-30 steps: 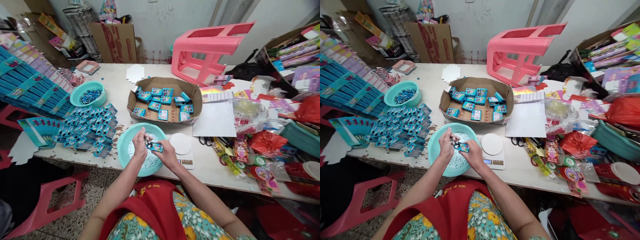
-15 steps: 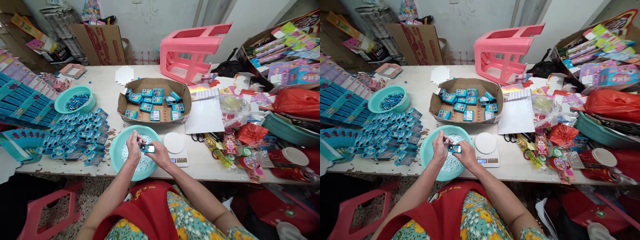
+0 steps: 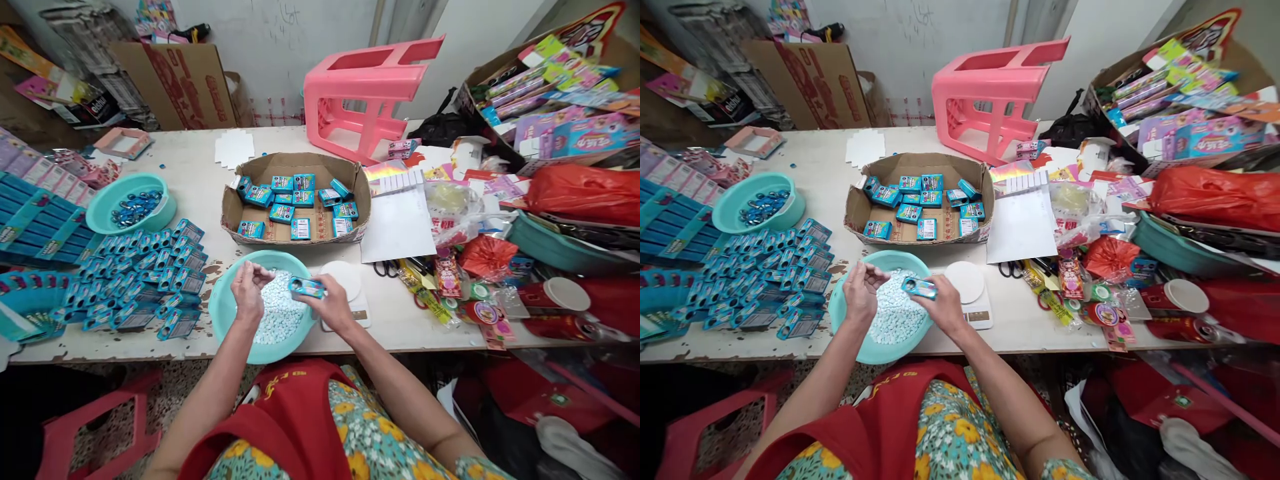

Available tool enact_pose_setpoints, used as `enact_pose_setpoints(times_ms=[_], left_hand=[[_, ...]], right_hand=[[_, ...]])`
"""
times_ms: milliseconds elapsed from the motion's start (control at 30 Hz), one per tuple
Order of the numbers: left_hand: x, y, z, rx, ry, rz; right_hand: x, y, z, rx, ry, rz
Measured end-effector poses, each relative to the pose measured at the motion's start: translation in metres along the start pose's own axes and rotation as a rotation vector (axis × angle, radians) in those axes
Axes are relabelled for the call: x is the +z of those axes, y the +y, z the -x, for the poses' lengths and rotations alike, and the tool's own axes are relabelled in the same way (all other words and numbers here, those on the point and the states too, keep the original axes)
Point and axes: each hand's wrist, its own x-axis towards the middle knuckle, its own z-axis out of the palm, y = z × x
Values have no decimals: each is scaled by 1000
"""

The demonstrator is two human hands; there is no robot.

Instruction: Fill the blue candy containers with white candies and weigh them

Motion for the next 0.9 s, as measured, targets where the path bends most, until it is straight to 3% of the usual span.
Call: enact_pose_setpoints(times_ms=[67, 167, 233, 333, 433, 600, 667, 767, 833, 900], left_hand=[[-26, -20, -7, -42, -114, -348], [-57, -64, -1, -67, -376, -943], [-64, -93, 12, 10, -510, -1179], [-64, -119, 35, 59, -677, -1312], [-68, -121, 44, -72, -791, -1238], [-91, -100, 30, -230, -820, -1101], [-99, -88, 25, -353, -749, -954], [-106, -68, 20, -560, -573, -474], [-107, -62, 18, -622, -492, -189], [-102, -63, 15, -683, -383, -59]], right_hand=[[-21, 16, 2, 60, 137, 12], [-38, 54, 2, 154, 292, 104], [-37, 79, 0, 194, 298, 139], [-32, 103, 0, 214, 265, 134], [-38, 109, 7, 208, 364, 142], [-70, 114, 30, 269, 490, 96], [-81, 122, 41, 300, 510, 86], [-86, 134, 57, 365, 525, 46], [-84, 138, 64, 408, 519, 11], [-80, 139, 67, 437, 502, -15]])
